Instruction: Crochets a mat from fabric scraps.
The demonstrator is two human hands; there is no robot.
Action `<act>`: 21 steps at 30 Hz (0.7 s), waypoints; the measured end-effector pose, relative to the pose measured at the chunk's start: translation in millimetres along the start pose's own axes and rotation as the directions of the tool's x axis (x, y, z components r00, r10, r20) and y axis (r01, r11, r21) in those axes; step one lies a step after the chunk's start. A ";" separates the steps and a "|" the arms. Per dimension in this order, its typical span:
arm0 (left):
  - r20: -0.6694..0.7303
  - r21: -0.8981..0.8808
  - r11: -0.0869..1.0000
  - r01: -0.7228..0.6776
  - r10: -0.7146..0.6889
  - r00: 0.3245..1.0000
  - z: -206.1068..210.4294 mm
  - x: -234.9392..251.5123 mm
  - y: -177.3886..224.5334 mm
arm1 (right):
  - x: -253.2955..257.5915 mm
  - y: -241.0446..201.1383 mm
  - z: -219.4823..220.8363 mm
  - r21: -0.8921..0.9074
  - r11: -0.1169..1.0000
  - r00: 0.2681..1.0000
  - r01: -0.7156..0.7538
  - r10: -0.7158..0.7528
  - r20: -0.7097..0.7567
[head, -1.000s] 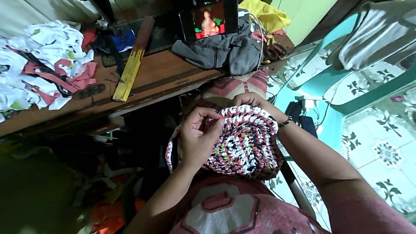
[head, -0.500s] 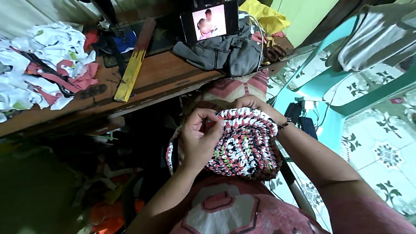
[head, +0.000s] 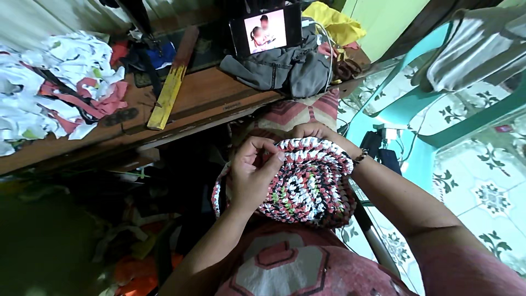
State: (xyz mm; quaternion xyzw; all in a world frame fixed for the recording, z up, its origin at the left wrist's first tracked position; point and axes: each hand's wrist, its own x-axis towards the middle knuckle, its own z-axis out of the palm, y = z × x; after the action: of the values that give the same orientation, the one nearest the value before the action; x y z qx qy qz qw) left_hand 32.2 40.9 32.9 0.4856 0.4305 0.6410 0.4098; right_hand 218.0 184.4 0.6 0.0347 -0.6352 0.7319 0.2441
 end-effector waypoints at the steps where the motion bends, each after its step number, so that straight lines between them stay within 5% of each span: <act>1: 0.012 -0.010 1.000 0.010 -0.010 1.000 -1.1 0.2 -0.2 | 1.3 -1.2 0.8 0.005 1.000 1.000 -0.005 0.005 -0.002; 11: 0.040 0.013 0.997 -0.074 0.073 0.996 -2.3 -0.4 0.3 | 6.7 -18.3 19.4 0.171 0.959 0.974 -0.224 0.224 0.017; 21: 0.020 -0.054 0.998 -0.008 0.009 1.000 -2.1 -1.5 -0.8 | 9.7 -18.0 -2.7 -0.075 0.991 0.993 -0.112 0.113 0.018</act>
State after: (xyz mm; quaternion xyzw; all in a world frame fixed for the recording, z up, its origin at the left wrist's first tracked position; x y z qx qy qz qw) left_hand 30.6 39.4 31.5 0.4827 0.4067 0.6492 0.4244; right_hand 217.4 191.4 20.0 -0.0022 -0.6653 0.7202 0.1966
